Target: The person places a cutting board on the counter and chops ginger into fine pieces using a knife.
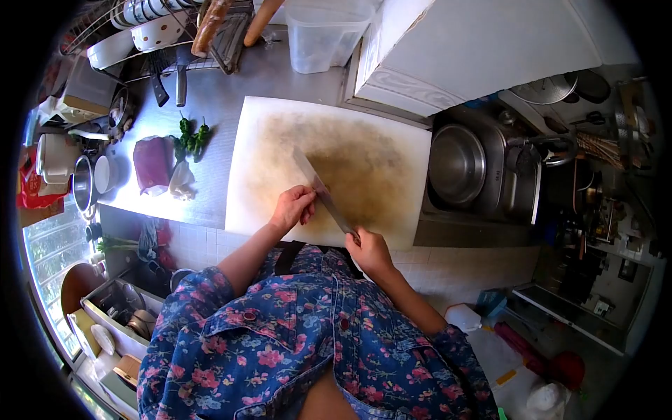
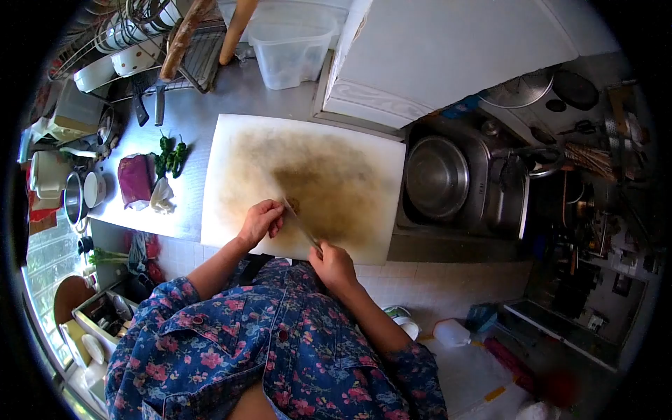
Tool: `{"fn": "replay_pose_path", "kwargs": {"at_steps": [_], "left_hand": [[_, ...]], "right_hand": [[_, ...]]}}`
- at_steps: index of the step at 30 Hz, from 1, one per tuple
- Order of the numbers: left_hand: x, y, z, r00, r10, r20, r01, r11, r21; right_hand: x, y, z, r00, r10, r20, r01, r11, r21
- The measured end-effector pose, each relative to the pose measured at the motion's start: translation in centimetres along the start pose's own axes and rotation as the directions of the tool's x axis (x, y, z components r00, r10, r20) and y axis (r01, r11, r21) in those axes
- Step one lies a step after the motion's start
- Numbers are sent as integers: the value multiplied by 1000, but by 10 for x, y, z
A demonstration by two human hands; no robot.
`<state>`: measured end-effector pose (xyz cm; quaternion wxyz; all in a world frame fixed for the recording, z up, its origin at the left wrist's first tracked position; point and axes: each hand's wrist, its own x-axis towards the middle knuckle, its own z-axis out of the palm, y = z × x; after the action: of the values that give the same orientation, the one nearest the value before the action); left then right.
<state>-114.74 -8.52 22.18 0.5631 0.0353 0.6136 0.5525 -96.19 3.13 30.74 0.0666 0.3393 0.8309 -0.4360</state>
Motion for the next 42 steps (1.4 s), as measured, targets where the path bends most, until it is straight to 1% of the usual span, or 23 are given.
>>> {"fn": "replay_pose_path", "kwargs": {"at_steps": [4,10,13,19,31,34,37,40,42], "left_hand": [[3,-3,0,1000,12,-8,-12,1000,8],[1,-1,0,1000,17,4,-17,1000,24],[2,-1,0,1000,15,5,-15,1000,17],[2,0,1,1000,10,-3,-10,999,35],[3,-1,-1,1000,14,13,-15,998,60],[4,-1,-2,999,25,27,-27,998,62],[4,-2,-1,999,35,19,-36,993,112],[-4,5,2,997,68,-36,-65,995,73],[-3,1,1,994,74,-75,-67,994,90]], "right_hand": [[-8,-8,-16,1000,16,15,-16,1000,21],[-10,-7,-20,997,48,59,-46,998,-36],[-12,-9,-21,998,39,44,-37,999,-35],[-12,-8,-21,996,53,66,-51,998,-33],[-5,-5,-19,997,30,65,-23,995,-98],[-4,-5,-19,997,33,72,-28,997,-75],[0,-1,-12,995,35,92,-20,987,-161],[-5,-12,-15,999,30,35,-27,998,-57],[-7,-19,-22,999,39,-4,-39,999,-12]]}}
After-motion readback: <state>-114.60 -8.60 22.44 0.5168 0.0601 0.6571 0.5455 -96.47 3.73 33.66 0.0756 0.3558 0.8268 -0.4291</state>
